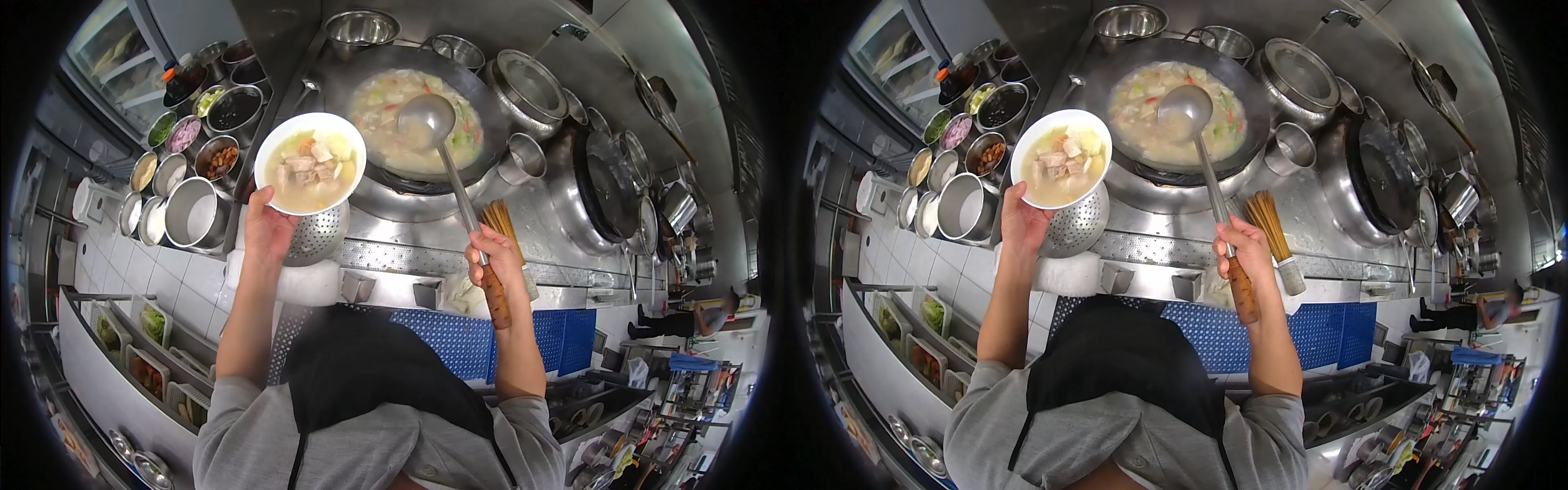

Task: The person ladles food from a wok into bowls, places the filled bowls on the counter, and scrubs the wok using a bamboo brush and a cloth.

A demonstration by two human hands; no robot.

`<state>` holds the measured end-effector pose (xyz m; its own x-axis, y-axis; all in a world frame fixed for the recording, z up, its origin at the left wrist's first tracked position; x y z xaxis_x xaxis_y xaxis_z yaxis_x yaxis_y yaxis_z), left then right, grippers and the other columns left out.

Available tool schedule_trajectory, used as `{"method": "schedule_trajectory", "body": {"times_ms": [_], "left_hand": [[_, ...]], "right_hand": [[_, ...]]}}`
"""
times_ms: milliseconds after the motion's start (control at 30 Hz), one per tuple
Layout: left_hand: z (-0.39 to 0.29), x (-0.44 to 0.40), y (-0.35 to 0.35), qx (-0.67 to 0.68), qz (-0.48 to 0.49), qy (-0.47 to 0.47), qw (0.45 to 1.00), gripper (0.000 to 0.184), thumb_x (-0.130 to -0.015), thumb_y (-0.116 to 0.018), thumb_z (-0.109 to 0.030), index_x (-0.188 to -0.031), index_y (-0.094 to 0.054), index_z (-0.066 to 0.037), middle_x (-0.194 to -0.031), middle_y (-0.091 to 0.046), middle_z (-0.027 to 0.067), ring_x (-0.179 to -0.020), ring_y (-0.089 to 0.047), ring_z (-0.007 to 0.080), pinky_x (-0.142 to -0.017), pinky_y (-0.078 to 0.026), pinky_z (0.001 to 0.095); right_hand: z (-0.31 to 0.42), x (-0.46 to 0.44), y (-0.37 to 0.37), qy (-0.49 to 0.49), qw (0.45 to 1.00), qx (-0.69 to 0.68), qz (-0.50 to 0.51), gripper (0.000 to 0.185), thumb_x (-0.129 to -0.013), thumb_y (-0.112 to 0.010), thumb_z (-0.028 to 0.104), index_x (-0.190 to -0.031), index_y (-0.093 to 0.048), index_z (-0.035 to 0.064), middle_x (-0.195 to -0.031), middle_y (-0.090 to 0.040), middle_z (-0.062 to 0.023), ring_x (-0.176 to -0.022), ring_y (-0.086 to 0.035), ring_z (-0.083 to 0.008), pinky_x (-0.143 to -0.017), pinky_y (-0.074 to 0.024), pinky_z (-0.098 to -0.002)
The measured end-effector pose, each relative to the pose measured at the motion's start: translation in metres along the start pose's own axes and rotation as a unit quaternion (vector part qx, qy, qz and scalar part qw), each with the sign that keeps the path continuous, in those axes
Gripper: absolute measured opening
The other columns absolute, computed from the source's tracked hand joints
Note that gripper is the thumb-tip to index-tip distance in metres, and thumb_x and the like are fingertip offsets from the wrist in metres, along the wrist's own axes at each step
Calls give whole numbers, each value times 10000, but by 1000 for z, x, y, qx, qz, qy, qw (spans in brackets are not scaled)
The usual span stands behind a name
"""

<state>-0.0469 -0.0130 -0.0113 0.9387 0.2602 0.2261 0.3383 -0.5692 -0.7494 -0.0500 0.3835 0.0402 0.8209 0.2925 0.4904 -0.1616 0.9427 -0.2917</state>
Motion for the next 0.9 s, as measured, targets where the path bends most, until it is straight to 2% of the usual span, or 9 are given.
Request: {"method": "schedule_trajectory", "body": {"times_ms": [100,167,200,300,467,600,700,833,900], "left_hand": [[9,1,-4,12,7,10,1000,603,-849,-677,-307,-1346,-490,-20,-1320,-583,150,-1180,-598,290,-980,-517,444],[4,2,-2,3,13,16,1000,588,-852,-673,-295,-1341,-494,-22,-1310,-588,144,-1159,-612,287,-955,-534,436],[3,0,-2,3,11,16,1000,583,-853,-671,-289,-1341,-493,-25,-1304,-589,144,-1152,-616,288,-947,-539,435],[8,-3,1,6,2,12,1000,576,-854,-666,-272,-1347,-486,-37,-1288,-593,144,-1135,-626,288,-927,-554,436],[4,-9,-9,-26,-2,-25,999,564,-857,-657,-252,-1354,-473,-58,-1272,-597,150,-1124,-628,287,-926,-559,454],[9,-16,-12,-13,-4,-19,1000,427,-877,-628,-207,-1257,-503,-58,-1201,-621,139,-1071,-652,274,-889,-575,451],[10,-15,-15,-17,-11,-5,1000,443,-867,-632,-203,-1259,-511,-34,-1204,-627,147,-1084,-649,280,-901,-571,455],[17,-19,-17,-5,-18,-2,1000,523,-840,-651,-212,-1300,-524,2,-1254,-628,166,-1149,-627,304,-963,-542,473],[18,-18,-20,5,-4,5,1000,546,-829,-661,-205,-1310,-521,12,-1270,-619,175,-1179,-609,318,-986,-524,481]], "right_hand": [[4,1,7,6,976,-202,81,445,-1029,-480,227,-1414,-434,7,-700,-587,-56,-442,-551,-131,-376,-441,-288],[1,0,4,-8,914,-367,174,476,-1053,-409,234,-1449,-369,-28,-734,-588,-82,-462,-546,-142,-403,-460,-289],[6,2,-2,1,901,-385,201,471,-1064,-360,221,-1443,-357,-60,-746,-584,-90,-485,-561,-144,-413,-466,-302],[14,22,-10,-4,935,-326,142,422,-1051,-424,210,-1402,-441,-23,-687,-557,-45,-454,-535,-122,-374,-438,-287],[36,64,-35,-8,914,-364,177,480,-1047,-387,156,-1470,-308,-57,-721,-558,-92,-452,-549,-157,-383,-454,-300],[46,85,-54,-13,892,-389,231,545,-1032,-387,108,-1502,-196,-89,-730,-546,-129,-452,-565,-183,-387,-472,-312],[43,92,-65,-24,890,-382,246,564,-1023,-413,97,-1498,-184,-102,-725,-539,-131,-450,-573,-189,-392,-485,-326],[41,88,-72,-19,963,-179,200,518,-980,-517,65,-1456,-359,-64,-676,-552,-105,-416,-549,-155,-368,-460,-272],[38,92,-74,8,993,-1,114,548,-939,-597,29,-1460,-428,9,-667,-540,-29,-460,-516,-79,-392,-433,-208]]}}
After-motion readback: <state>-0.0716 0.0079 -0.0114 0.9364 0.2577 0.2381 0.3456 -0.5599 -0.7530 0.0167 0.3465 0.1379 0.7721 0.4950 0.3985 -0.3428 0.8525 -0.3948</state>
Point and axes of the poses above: each hand's wrist, its own x-axis away from the middle knuckle, its own y-axis out of the back of the hand, z = x × y, the point moved 5 cm from there along -x, towards the middle knuckle
